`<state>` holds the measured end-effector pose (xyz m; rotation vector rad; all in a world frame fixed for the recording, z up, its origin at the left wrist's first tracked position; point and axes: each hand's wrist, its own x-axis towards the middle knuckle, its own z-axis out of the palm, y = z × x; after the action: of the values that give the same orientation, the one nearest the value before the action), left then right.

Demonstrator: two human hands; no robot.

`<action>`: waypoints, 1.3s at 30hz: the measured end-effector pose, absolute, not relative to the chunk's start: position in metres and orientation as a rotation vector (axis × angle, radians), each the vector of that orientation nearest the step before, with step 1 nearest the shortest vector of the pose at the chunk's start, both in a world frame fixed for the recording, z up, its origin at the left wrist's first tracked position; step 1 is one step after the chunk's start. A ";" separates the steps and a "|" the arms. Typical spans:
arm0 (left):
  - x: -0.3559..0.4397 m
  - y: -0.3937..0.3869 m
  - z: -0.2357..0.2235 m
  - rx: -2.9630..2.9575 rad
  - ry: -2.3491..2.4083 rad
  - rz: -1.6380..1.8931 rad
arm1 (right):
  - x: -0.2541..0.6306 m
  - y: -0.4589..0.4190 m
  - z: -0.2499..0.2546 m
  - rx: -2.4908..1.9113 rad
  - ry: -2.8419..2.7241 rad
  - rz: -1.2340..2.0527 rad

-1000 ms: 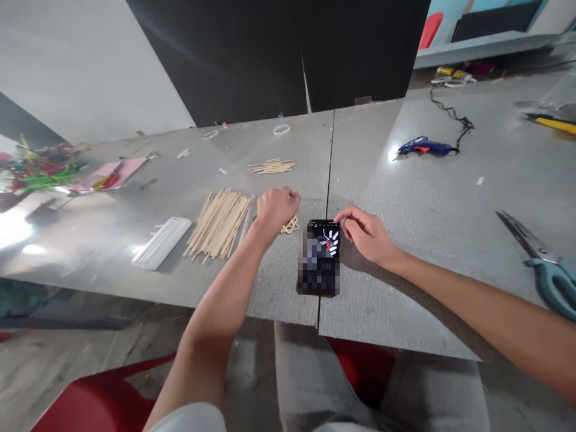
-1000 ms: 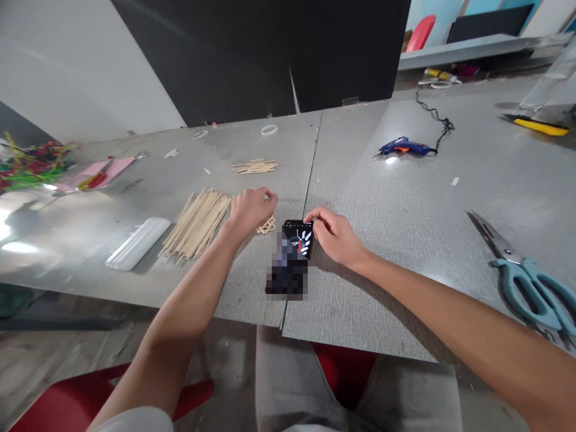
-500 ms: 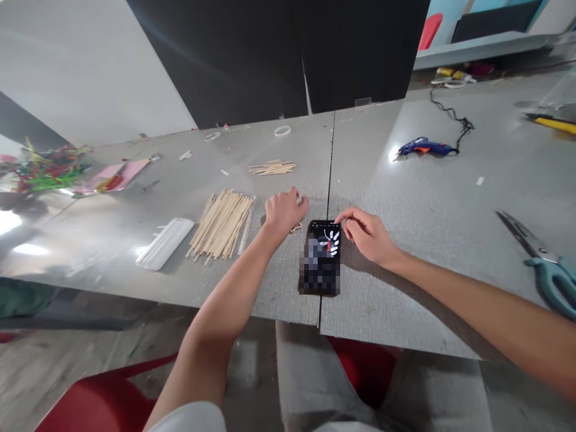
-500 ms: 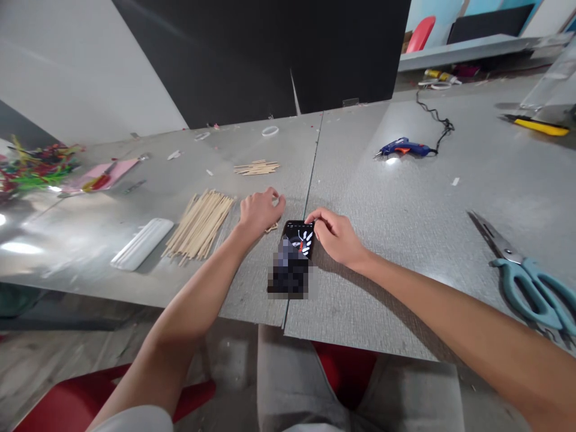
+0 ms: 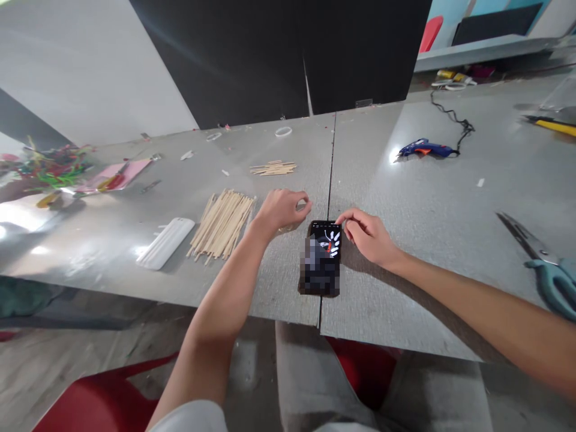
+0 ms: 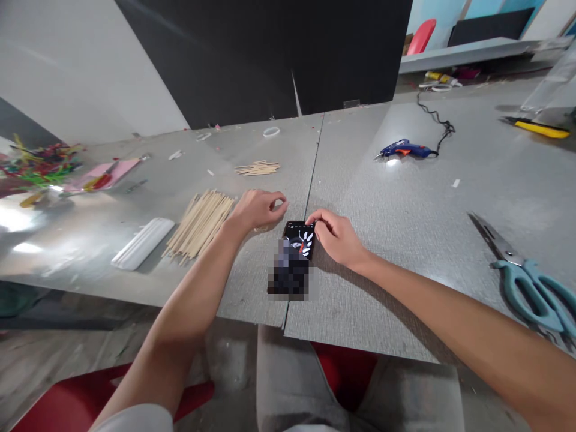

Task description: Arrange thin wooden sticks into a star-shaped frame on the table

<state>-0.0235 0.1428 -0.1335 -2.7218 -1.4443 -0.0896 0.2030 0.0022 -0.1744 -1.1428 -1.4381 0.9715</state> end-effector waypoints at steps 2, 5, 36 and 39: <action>-0.025 0.145 -0.134 -2.736 -1.408 -0.116 | 0.203 0.003 -0.175 -1.139 -1.438 0.973; -0.020 0.144 -0.136 -2.709 -1.467 -0.090 | 0.204 0.003 -0.176 -1.145 -1.440 0.967; -0.022 0.153 -0.140 -2.350 -1.972 -0.189 | 0.204 0.004 -0.176 -1.176 -1.477 0.944; -0.022 0.154 -0.141 -2.359 -1.977 -0.197 | 0.206 -0.001 -0.176 -1.150 -1.573 0.860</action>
<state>-0.0221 0.1542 -0.1406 -2.3586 -1.9769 -0.1968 0.2060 -0.0013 -0.1756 -1.1503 -1.5727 0.8604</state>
